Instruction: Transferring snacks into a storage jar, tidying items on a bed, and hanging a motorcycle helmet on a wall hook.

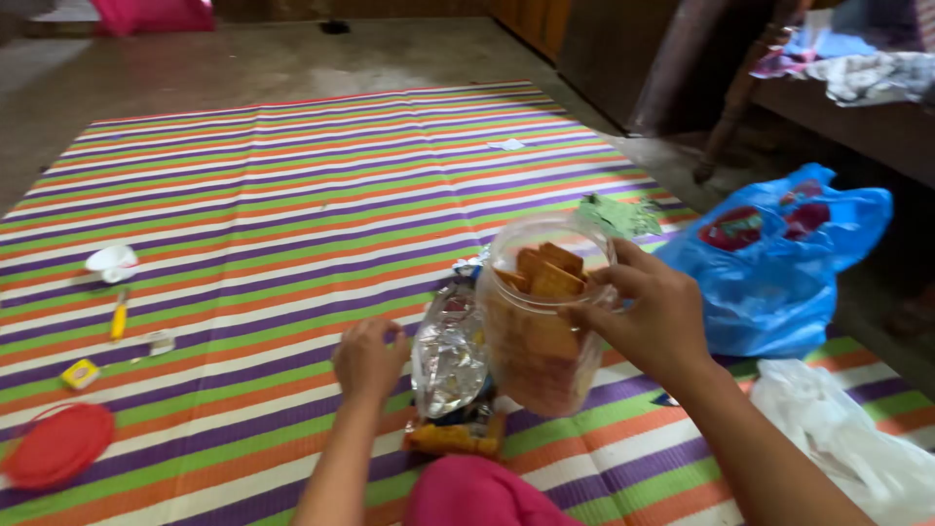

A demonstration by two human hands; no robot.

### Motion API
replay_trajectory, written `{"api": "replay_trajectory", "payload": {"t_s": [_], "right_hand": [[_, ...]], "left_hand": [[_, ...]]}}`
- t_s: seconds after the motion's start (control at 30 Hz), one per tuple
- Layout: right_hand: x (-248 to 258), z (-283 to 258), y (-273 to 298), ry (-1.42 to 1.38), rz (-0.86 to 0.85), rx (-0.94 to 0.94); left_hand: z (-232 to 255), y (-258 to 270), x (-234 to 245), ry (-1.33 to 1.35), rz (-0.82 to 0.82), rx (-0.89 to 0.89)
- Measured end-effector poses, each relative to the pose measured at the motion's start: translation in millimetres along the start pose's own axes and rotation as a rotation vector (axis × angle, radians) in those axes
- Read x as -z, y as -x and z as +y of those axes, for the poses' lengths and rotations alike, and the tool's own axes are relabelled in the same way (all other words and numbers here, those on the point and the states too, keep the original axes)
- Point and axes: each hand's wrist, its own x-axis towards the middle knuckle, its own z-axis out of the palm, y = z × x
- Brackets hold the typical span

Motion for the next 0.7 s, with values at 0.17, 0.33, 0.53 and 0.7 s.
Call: {"api": "replay_trajectory", "payload": {"t_s": [0.17,0.33,0.53,0.7], "right_hand": [[-44.1,-70.2,-25.9,-0.243,0.001,0.087],[-135.8,-129.2,-23.5,-0.374,-0.156,-0.055],[-231.3,-184.3,11.8,-0.569,-0.321,0.097],[-257.3,-183.8,17.5,-0.363,-0.478,0.237]], "left_hand": [[-112.8,5.8,44.8,-0.198,-0.073,0.185],[-215.7,23.1,91.2,-0.34,-0.093,0.362],[-317.3,38.5,142.1,-0.474,-0.098,0.582],[-386.7,51.4,156.6,-0.547,-0.2,0.726]]}}
